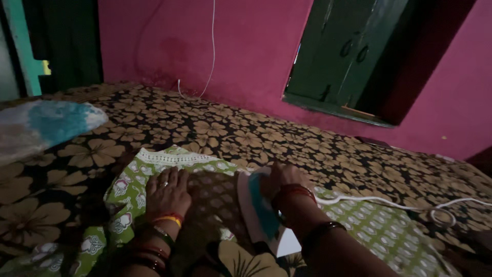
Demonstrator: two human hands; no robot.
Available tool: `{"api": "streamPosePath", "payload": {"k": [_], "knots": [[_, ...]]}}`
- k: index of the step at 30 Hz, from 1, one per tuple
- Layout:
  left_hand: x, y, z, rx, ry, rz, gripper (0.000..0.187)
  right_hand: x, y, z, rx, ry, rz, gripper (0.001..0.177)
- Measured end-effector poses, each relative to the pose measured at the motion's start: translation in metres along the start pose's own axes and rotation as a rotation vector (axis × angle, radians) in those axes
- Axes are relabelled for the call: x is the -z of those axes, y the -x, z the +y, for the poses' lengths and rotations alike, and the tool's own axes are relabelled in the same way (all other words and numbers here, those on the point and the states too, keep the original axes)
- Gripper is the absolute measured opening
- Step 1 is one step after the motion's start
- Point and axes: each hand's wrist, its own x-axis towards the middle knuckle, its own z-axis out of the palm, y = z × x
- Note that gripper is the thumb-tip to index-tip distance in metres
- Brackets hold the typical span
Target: The person irons a green patterned garment on a floral-patterned bed using a handheld electric iron. They repeatedly smooth the fabric with the iron while holding it flat with the other hand, then fold the garment in half and continue ironing the folded section.
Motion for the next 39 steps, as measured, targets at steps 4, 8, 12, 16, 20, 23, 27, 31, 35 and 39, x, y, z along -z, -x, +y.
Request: {"api": "streamPosePath", "payload": {"k": [4,8,12,16,20,23,27,31,35,39], "knots": [[0.012,0.000,0.004,0.019,0.054,-0.069,0.052,0.012,0.017,0.004,0.108,0.040,-0.018,0.052],[0.020,-0.001,0.004,0.028,0.020,-0.087,0.050,0.016,0.016,0.002,0.187,0.049,-0.044,0.059],[0.020,-0.004,0.006,0.043,0.009,-0.168,0.049,0.011,0.004,-0.005,0.150,0.095,-0.056,0.065],[0.002,-0.002,0.003,0.011,0.015,-0.130,0.043,0.002,-0.016,-0.016,0.185,0.101,-0.022,0.060],[-0.023,0.000,-0.006,-0.058,0.004,-0.057,0.028,-0.009,-0.038,-0.030,0.138,0.051,0.014,0.059],[-0.028,0.001,-0.010,-0.114,0.011,0.165,0.035,-0.017,-0.058,-0.043,0.102,0.071,0.047,0.059],[-0.013,-0.001,0.004,0.057,0.239,-0.029,0.053,-0.023,-0.091,-0.054,0.037,0.052,0.035,0.056],[0.006,-0.012,0.005,0.074,0.230,0.016,0.060,-0.031,-0.113,-0.058,0.093,0.065,0.040,0.061],[0.007,-0.016,0.003,-0.016,0.168,0.069,0.049,-0.031,-0.119,-0.044,0.176,0.045,0.068,0.059],[-0.007,-0.009,0.001,-0.016,0.132,0.036,0.039,-0.027,-0.099,-0.037,0.200,0.009,0.049,0.056]]}}
